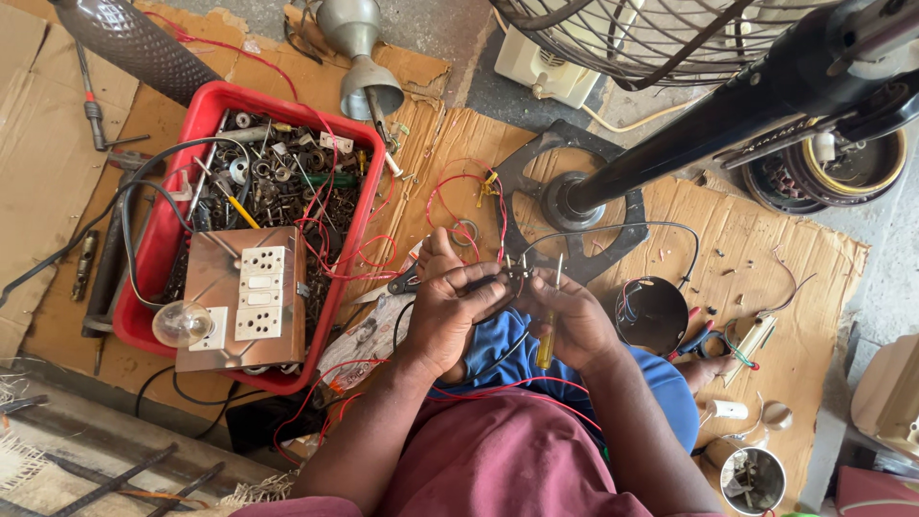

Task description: The person sits on the floor and uses a screwdriver to tighten screws on a yellow electrical plug and a black fan motor housing. They then plug the cord into a power strip to test a light bulb, which illuminates, and continue adjusting wires inside the motor housing.

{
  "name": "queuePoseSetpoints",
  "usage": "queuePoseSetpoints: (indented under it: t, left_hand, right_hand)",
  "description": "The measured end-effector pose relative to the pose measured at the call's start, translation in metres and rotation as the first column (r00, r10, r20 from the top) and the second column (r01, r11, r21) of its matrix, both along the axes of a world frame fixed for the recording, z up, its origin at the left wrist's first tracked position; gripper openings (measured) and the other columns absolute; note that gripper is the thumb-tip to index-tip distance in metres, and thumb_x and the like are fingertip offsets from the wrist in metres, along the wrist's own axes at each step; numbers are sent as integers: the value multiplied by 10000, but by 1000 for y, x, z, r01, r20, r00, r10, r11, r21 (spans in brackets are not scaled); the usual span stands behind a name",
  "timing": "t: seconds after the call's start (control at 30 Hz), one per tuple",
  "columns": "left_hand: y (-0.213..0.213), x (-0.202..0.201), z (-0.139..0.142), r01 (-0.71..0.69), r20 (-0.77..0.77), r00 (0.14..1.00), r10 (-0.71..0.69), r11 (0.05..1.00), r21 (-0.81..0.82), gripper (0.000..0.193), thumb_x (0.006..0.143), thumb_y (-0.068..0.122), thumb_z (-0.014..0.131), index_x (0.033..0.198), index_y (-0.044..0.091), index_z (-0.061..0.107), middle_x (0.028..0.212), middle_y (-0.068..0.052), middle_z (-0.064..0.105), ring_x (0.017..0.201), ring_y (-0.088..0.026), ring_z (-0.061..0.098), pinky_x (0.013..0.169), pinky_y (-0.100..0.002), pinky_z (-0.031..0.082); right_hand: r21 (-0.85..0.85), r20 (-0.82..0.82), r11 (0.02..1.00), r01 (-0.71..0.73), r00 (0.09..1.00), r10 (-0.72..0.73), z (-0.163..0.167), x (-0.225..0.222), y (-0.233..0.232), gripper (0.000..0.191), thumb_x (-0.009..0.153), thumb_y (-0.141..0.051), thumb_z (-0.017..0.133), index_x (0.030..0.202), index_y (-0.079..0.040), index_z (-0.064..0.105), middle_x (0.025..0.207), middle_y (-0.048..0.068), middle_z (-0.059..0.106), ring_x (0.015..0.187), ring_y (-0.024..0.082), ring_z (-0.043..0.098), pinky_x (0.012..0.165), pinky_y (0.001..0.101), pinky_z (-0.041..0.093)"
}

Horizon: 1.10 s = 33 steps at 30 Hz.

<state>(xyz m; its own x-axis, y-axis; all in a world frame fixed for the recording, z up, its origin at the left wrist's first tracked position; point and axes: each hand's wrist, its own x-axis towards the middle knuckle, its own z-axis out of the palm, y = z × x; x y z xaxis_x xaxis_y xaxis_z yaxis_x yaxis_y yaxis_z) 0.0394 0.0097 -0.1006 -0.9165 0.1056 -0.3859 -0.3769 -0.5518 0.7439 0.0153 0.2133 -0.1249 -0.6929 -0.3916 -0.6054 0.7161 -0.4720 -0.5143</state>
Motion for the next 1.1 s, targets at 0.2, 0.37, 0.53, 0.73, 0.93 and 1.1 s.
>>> queuePoseSetpoints:
  t: [0.2, 0.37, 0.53, 0.73, 0.93, 1.1]
  left_hand:
    - [2, -1, -2, -38, -48, 998, 28, 976, -216, 211, 867, -25, 754, 1074, -48, 721, 993, -63, 707, 875, -132, 695, 813, -271, 610]
    - [3, -4, 2, -25, -46, 999, 15, 977, -213, 163, 918, 77, 766, 1039, -29, 739, 941, -45, 697, 814, -109, 697, 756, -238, 599]
    - [4, -11, 14, -16, -156, 987, -26, 964, -264, 205, 964, 161, 734, 1007, -36, 773, 899, -16, 707, 788, -94, 717, 745, -233, 593]
    - [1, -16, 26, 123, -80, 985, -155, 944, -306, 295, 1017, 237, 673, 991, -37, 780, 747, -31, 706, 672, -79, 667, 630, -209, 547]
    - [1, -18, 25, 156, -28, 982, -184, 894, -419, 318, 1011, 267, 673, 968, -25, 793, 710, -42, 707, 613, -75, 642, 581, -199, 508]
    - [1, -18, 18, 126, 23, 992, -125, 946, -300, 257, 961, 244, 708, 922, -5, 758, 733, -25, 717, 623, -69, 663, 561, -203, 511]
  right_hand:
    - [-362, -45, 932, -26, 999, 10, -15, 1, 5, 132, 1054, -156, 610, 1110, -37, 613, 1119, 150, 670, 872, 105, 605, 564, 156, 468]
    - [-351, 17, 936, -7, 1000, 14, -7, -1, 2, 113, 993, -165, 588, 1037, -61, 589, 1176, 110, 671, 1067, 187, 659, 517, 149, 466]
    - [-351, -9, 936, -35, 999, 35, -2, -1, 3, 234, 1021, -177, 583, 1190, -20, 620, 1178, 136, 659, 1074, 201, 642, 524, 159, 466]
    - [-424, -18, 904, -44, 999, 40, -12, 3, 9, 204, 1053, -167, 565, 1190, -17, 584, 1187, 159, 655, 1032, 201, 657, 533, 176, 470]
    - [-439, -51, 896, -62, 998, 44, -6, 5, 5, 299, 1070, -170, 548, 1304, 17, 548, 1212, 217, 629, 1038, 251, 661, 560, 194, 505]
    - [-443, -74, 893, -75, 996, 47, 0, 5, -1, 508, 963, -161, 602, 1425, 4, 473, 1314, 230, 620, 1110, 279, 666, 555, 187, 542]
